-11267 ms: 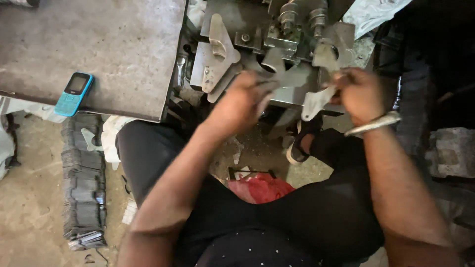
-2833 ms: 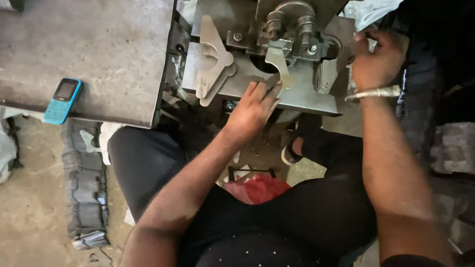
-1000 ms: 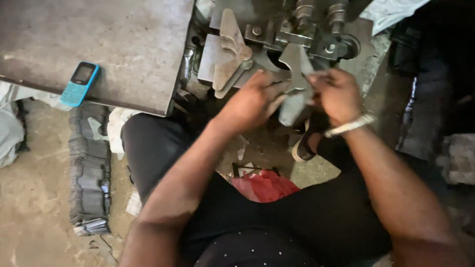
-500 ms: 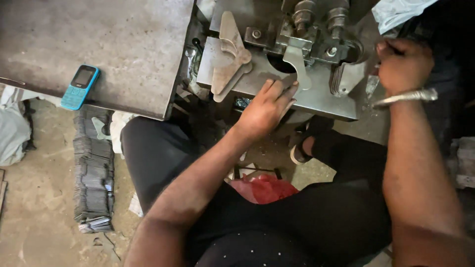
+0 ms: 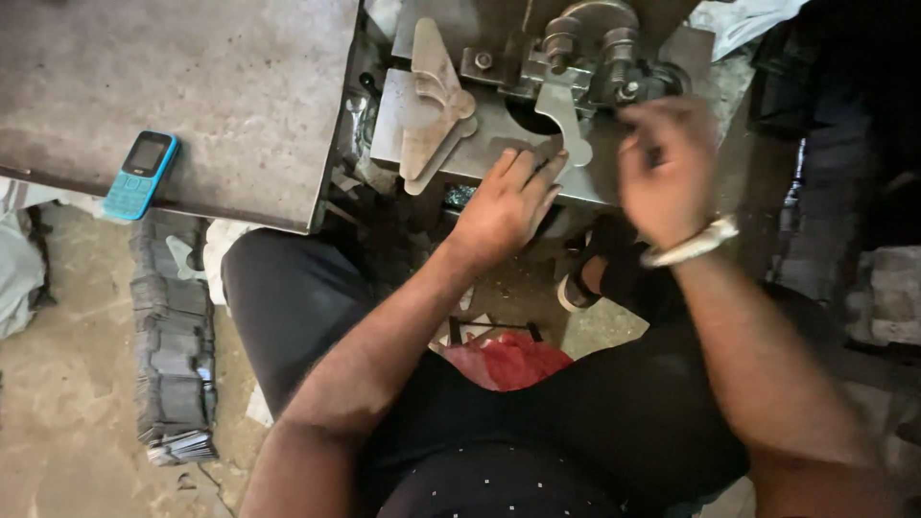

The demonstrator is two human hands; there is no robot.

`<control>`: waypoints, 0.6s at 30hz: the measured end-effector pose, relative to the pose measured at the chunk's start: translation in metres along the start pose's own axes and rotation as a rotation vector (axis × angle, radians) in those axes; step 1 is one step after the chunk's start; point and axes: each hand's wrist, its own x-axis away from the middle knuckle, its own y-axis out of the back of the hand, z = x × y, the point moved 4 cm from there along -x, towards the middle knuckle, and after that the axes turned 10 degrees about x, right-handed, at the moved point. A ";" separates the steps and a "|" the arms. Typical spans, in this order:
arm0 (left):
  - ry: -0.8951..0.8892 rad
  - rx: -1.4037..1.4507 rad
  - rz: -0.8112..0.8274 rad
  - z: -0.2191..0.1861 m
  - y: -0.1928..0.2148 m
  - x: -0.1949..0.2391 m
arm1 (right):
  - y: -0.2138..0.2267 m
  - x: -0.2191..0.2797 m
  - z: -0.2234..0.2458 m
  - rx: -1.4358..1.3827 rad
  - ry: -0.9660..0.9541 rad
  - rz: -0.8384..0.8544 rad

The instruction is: Using a manual stamping machine to punch shapes and holes into metal plates.

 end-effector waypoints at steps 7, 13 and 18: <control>0.022 -0.004 -0.026 0.002 0.002 0.009 | -0.023 0.017 0.060 0.113 0.314 0.229; 0.322 0.214 -0.116 -0.013 0.075 -0.002 | 0.012 0.019 0.088 0.070 0.335 0.167; 0.402 -0.002 -0.175 0.049 0.088 0.017 | -0.042 0.018 0.046 -0.393 -0.336 0.480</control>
